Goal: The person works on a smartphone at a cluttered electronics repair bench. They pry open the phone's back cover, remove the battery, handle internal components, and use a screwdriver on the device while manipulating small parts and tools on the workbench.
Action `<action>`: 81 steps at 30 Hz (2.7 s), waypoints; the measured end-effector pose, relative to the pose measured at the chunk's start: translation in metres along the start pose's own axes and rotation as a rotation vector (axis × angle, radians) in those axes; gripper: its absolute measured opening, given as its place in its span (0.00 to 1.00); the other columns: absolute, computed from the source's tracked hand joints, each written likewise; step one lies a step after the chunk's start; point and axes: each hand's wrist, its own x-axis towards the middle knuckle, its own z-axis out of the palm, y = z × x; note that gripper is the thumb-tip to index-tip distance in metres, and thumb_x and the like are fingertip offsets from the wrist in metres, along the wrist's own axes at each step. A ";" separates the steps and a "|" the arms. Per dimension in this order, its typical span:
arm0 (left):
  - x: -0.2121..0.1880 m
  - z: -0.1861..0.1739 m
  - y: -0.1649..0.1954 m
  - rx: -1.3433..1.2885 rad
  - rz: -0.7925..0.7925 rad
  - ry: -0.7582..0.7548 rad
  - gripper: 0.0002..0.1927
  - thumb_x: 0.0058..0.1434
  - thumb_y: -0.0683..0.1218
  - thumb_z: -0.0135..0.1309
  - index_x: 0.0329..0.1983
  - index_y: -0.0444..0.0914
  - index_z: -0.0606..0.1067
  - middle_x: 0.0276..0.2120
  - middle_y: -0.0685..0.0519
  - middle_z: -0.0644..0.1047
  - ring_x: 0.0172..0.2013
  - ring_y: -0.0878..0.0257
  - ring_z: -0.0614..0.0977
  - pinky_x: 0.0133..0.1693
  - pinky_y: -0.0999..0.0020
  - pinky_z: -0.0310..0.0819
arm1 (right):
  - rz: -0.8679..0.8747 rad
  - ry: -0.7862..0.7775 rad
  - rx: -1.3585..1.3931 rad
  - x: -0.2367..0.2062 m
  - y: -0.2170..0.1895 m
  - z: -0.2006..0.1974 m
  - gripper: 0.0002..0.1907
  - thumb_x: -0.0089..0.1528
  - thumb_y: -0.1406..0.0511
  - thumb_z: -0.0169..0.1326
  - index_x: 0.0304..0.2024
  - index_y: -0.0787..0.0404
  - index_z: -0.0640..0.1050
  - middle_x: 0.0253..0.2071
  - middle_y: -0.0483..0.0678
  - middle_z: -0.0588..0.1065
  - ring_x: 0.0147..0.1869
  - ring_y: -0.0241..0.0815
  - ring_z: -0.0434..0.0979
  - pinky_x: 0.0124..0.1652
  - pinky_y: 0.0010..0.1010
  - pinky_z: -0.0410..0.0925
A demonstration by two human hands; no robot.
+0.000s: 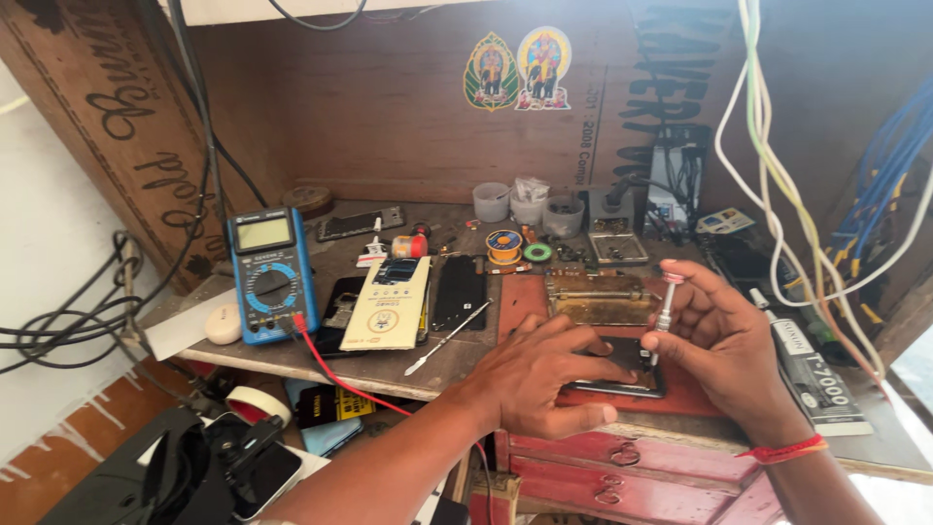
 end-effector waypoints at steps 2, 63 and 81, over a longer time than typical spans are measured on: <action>0.000 0.000 -0.002 0.006 0.012 -0.004 0.27 0.59 0.66 0.51 0.59 0.56 0.79 0.55 0.55 0.76 0.58 0.56 0.73 0.57 0.53 0.60 | -0.013 -0.054 0.087 -0.002 0.000 -0.002 0.35 0.61 0.75 0.55 0.71 0.64 0.64 0.54 0.54 0.76 0.53 0.42 0.79 0.53 0.31 0.74; 0.002 -0.004 0.007 0.041 -0.011 -0.014 0.29 0.56 0.65 0.52 0.60 0.54 0.79 0.51 0.55 0.76 0.53 0.56 0.72 0.56 0.54 0.58 | 0.093 -0.017 0.146 -0.002 0.001 -0.002 0.36 0.59 0.75 0.58 0.69 0.63 0.64 0.41 0.53 0.79 0.44 0.41 0.81 0.45 0.30 0.74; 0.002 -0.004 0.008 0.030 -0.018 -0.016 0.29 0.56 0.65 0.51 0.59 0.54 0.79 0.50 0.55 0.76 0.53 0.56 0.72 0.57 0.54 0.57 | 0.129 -0.059 0.181 -0.003 0.001 -0.004 0.34 0.60 0.74 0.57 0.69 0.62 0.65 0.41 0.51 0.79 0.44 0.37 0.80 0.43 0.26 0.73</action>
